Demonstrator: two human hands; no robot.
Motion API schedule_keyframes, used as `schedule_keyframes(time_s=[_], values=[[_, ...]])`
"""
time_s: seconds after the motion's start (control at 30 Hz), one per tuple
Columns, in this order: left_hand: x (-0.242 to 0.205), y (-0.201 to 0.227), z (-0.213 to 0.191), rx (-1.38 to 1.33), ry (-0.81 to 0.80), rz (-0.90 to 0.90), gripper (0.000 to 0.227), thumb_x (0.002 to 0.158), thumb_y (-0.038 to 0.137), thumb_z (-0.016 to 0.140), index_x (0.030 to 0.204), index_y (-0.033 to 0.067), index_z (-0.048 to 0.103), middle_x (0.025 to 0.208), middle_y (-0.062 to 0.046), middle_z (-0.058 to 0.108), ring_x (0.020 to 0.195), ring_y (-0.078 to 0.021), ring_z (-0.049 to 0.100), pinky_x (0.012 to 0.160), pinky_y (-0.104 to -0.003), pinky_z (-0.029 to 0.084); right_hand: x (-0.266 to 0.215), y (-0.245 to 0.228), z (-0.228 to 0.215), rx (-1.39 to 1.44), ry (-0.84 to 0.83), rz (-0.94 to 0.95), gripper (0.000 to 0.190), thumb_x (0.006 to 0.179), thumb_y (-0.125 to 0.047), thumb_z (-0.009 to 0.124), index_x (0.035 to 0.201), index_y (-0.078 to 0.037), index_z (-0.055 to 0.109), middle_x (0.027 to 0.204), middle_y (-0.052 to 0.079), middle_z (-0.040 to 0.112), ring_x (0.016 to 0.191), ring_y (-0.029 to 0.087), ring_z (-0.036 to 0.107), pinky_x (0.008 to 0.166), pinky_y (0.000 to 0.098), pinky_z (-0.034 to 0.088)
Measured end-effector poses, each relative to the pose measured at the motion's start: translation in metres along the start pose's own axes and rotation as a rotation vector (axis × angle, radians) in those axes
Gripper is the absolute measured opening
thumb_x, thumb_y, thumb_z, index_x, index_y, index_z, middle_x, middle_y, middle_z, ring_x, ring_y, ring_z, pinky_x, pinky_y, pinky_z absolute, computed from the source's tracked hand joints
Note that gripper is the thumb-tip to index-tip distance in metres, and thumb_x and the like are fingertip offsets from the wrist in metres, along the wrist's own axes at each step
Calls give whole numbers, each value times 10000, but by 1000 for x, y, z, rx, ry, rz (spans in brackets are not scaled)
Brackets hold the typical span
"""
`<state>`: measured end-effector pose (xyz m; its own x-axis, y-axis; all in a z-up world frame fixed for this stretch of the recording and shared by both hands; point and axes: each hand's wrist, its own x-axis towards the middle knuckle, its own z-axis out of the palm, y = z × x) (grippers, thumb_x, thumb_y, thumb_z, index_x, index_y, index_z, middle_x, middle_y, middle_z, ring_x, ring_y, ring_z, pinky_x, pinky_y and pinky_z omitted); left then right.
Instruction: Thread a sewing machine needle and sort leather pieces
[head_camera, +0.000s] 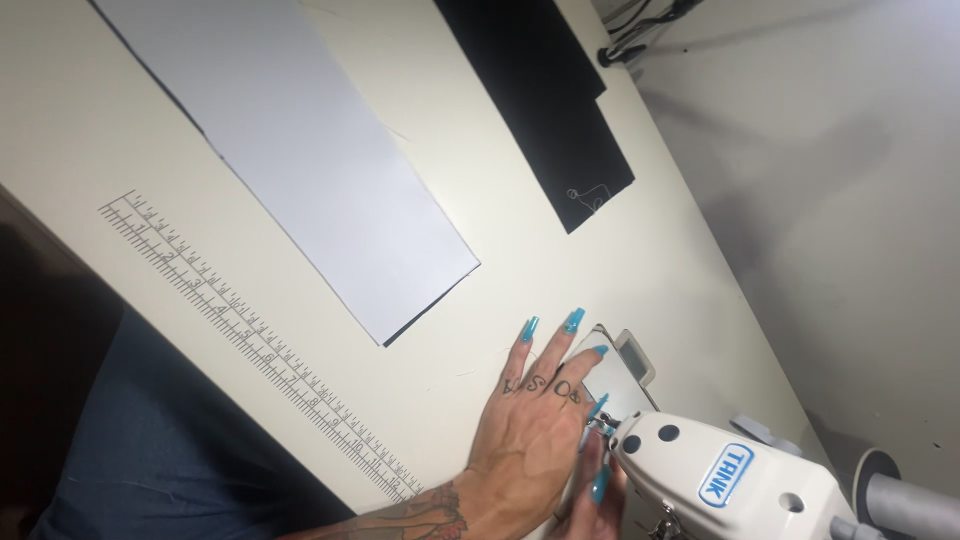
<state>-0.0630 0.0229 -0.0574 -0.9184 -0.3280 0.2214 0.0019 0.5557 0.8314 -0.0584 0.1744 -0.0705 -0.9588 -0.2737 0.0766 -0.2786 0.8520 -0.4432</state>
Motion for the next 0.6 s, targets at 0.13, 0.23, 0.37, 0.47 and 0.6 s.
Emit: schedule_keyframes(time_s=[0.13, 0.23, 0.37, 0.47, 0.6], values=[[-3, 0, -9, -139, 132, -12, 198, 855, 87, 444, 844, -42, 594, 1150, -55, 515, 1243, -295, 343, 1054, -502, 163, -35, 35, 43, 495, 485, 256, 382, 817, -94, 473, 1168, 37, 395, 1033, 233, 564, 1003, 304, 566, 890, 339, 446], [-4, 0, -29, -407, 77, -105, 230, 840, 42, 369, 704, 18, 552, 1171, -122, 491, 1241, -343, 329, 1053, -524, 87, -44, 70, 54, 202, 422, 404, 410, 646, -105, 607, 1025, 45, 564, 971, 214, 599, 895, 283, 582, 711, 326, 468], [-11, 0, -36, -596, 86, -247, 281, 855, 87, 348, 624, 43, 502, 1154, -128, 498, 1216, -330, 367, 1041, -438, 222, -24, -52, 40, 184, 444, 159, 303, 736, -167, 531, 1033, -107, 536, 997, 103, 602, 819, 176, 583, 640, 228, 442], [-16, 5, -40, -558, 93, -257, 260, 847, 71, 366, 624, 44, 497, 1119, -128, 506, 1100, -286, 453, 1038, -427, 239, -38, -40, 42, 198, 408, 219, 364, 723, -237, 493, 1062, -105, 512, 882, 92, 608, 680, 165, 541, 611, 242, 429], [-10, 4, -26, -249, -108, -173, 229, 857, 106, 404, 936, 12, 598, 1116, -78, 497, 1200, -270, 360, 1062, -438, 127, -62, 182, 24, 681, -117, 676, 440, 657, 8, 554, 1096, 34, 555, 956, 297, 646, 507, 415, 614, 490, 395, 496]])
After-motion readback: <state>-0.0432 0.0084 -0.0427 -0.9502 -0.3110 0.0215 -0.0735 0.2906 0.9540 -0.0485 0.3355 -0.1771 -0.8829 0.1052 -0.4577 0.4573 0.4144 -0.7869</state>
